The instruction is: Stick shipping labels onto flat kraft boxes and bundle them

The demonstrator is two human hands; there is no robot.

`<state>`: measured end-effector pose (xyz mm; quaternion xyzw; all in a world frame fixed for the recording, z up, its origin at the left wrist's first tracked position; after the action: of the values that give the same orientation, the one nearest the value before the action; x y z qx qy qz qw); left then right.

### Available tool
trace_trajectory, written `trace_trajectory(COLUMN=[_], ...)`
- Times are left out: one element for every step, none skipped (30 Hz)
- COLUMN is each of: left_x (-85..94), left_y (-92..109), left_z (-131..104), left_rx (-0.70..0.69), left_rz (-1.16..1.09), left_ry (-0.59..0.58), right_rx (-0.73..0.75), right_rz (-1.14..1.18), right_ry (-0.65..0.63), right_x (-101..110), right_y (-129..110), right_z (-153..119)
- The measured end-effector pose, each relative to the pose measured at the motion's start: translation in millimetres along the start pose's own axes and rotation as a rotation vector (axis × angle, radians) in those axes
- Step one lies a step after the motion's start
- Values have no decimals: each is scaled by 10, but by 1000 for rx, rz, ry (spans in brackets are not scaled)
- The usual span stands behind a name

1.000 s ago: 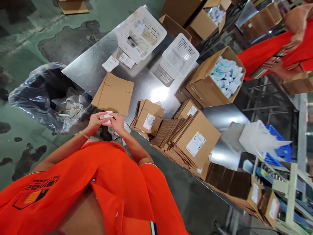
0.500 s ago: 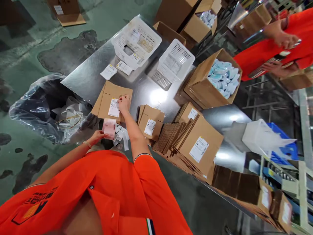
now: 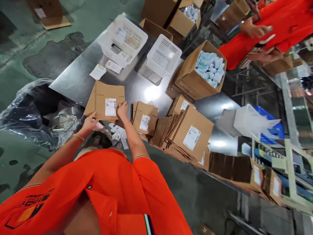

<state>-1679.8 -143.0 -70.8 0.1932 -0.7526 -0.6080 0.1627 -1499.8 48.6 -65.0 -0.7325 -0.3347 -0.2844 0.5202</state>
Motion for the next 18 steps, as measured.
trace_trajectory(left_x=[-61,-107,-136,-148,-143,-123,-95,-68,-46,-30,-20,-7,14,52,110,186,265,338], left_y=[-7,-13,-13,-3,17,44,78,117,161,205,246,280,301,305,292,261,220,171], left_z=[-64,-149,-245,-343,-433,-511,-574,-621,-653,-668,-668,-654,-626,-589,-548,-510,-483,-472], left_rx=[13,28,45,55,64,76,94,110,121,122,114,99,79,59,43,32,26,35], left_rz=[37,68,60,26,-21,-72,-123,-171,-214,-249,-278,-302,-326,-350,-373,-389,-393,-389], left_ry=[-17,-45,-80,-124,-162,-183,-189,-186,-176,-164,-150,-132,-101,-50,27,121,196,257], right_rx=[-32,-58,-90,-125,-181,-231,-256,-242,-179,-75,55,189,313,383,404,412,394,361], right_rz=[39,63,63,45,4,-42,-83,-115,-126,-111,-74,-14,70,144,188,212,240,272], right_ry=[-2,16,62,129,192,255,315,356,354,287,142,-67,-335,-598,-744,-828,-855,-833], right_x=[155,349,577,826,1073,1296,1472,1576,1589,1502,1319,1063,766,471,220,15,-137,-234], right_y=[169,353,548,739,916,1057,1147,1175,1141,1055,931,787,639,511,411,335,282,246], right_z=[65,117,155,180,188,177,142,80,-13,-138,-299,-496,-725,-966,-1177,-1354,-1485,-1570])
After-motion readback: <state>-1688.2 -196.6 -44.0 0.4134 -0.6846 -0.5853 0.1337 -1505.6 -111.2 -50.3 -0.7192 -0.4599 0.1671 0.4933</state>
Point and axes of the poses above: each hand's wrist, its own z-axis towards the middle knuckle, its own x-axis out of the back of the hand, y = z × x, the point moved 3 cm from there along z, towards the middle knuckle, and after that the axes turned 9 degrees about -x, right-handed, at the moved point
